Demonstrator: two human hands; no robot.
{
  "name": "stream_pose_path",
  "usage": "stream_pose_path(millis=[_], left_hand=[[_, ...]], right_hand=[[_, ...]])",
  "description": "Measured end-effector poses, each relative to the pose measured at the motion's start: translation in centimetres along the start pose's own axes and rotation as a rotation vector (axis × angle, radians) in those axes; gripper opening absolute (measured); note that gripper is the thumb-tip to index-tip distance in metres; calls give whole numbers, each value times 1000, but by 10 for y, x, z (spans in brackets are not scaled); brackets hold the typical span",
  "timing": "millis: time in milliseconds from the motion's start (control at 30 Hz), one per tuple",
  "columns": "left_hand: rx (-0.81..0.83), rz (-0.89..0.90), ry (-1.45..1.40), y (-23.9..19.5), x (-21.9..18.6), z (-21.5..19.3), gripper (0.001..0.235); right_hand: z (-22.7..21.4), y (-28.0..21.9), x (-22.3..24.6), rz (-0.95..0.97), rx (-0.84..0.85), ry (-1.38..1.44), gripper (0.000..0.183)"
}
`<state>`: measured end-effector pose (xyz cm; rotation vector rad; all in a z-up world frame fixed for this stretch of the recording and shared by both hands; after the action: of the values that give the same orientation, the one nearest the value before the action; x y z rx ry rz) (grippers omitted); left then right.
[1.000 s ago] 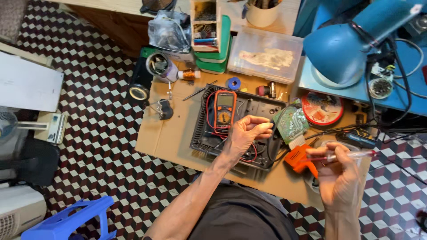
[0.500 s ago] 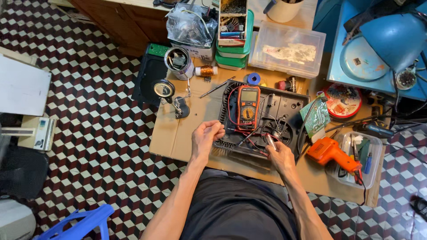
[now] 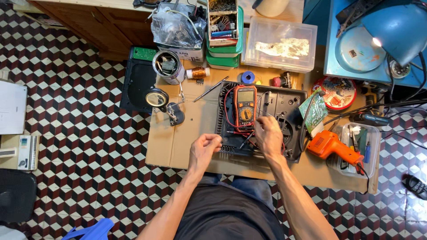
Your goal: The person uses a multimeter to test a small electronic component, repeatedly touching the probes to its terminals and observing the display. The person then picks up a green circuit board and holds it for visual inspection.
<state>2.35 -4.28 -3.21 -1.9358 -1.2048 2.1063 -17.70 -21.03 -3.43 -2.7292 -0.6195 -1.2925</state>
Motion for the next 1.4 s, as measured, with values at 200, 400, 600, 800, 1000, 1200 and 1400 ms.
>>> stream_pose_path(millis=[200,400,600,800,1000,1200,1400], left_hand=[[25,-43,46,-11,-11,11,29],[29,-38,-47,-15,-10,14,31],[34,-58,-31,-19,-2,12,29],[48,-110,-32,-23,-2,16,28],[58,-124,-15,-25,-4,17,27],[59,-83,-54,-30,-8,19,30],[-23,-40,-146,-41,-19,21,29]], right_hand=[[41,34,-3,71,25,-92,23],[49,34,-16,94,61,-80,24],[50,34,-19,210,47,-22,25],[54,34,-26,510,109,-10,30],[60,35,-33,563,94,-48,31],[54,39,-23,466,93,-58,30],[52,46,-11,322,223,-3,21]])
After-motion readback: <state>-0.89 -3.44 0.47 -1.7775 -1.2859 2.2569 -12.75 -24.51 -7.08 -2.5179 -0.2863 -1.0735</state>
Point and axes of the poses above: each hand's wrist, its own y-axis towards the middle knuckle, its own z-axis out of the palm, x = y × z, the point moved 7 cm from there along y, towards the middle knuckle, and after that the axes turned 9 degrees about y, right-handed, at the moved point
